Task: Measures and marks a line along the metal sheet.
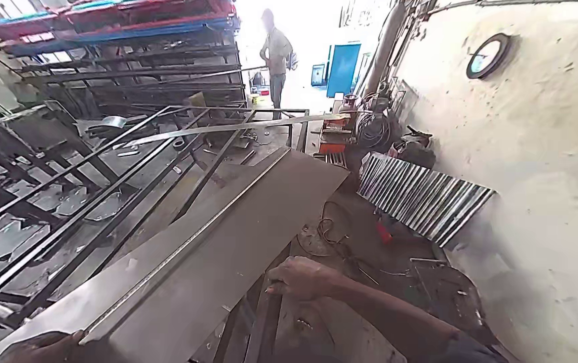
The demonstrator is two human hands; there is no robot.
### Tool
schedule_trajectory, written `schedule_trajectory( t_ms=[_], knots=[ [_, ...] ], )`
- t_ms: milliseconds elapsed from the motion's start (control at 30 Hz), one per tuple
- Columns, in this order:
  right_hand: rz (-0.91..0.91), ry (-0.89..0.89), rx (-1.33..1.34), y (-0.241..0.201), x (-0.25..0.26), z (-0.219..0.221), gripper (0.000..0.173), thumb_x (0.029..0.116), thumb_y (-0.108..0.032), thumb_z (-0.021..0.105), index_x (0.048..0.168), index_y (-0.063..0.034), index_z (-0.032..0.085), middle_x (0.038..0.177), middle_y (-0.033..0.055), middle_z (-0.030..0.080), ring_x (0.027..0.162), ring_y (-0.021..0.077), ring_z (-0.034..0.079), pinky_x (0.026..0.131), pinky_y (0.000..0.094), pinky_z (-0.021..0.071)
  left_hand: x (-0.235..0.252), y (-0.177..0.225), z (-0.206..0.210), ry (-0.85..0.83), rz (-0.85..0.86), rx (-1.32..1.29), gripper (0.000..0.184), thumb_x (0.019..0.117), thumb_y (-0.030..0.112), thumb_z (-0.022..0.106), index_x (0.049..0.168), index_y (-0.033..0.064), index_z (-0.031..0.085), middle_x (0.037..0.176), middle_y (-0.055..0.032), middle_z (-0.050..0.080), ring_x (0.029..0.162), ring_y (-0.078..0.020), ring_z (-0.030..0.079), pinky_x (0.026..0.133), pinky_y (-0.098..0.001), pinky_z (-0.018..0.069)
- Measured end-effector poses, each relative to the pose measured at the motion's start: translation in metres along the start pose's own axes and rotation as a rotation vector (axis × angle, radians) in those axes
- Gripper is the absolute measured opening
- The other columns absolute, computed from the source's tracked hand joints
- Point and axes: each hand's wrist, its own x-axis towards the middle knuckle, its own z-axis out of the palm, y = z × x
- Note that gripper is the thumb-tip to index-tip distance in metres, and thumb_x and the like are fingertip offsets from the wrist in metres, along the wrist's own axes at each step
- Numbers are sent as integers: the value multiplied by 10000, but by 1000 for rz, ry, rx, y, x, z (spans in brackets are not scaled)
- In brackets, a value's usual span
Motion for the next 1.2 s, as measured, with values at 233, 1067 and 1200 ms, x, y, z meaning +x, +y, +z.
schedule_trajectory(
  t_ms=[233,1067,1200],
  knots=[
    [-26,2,-4,-1,1,4,395,1079,-424,472,965,-78,625,812,109,617,805,295,641,723,530,511,11,4,0,70,35,106,347,901,388,726,1017,63,766,964,-160,745,895,-297,712,854,-592,546],
    [-112,181,-188,-11,41,-58,341,1062,-437,506,906,-177,661,714,-5,596,669,174,611,626,443,519,62,-24,4,197,101,296,509,940,608,635,984,119,765,994,-216,728,990,-446,679,873,-757,472],
    [-100,107,-141,-17,47,-52,361,1065,-431,515,934,-136,676,752,23,615,718,190,623,676,441,514,61,-14,2,172,97,240,471,941,529,666,1028,75,755,1005,-226,721,962,-416,681,874,-715,481]
  ],
)
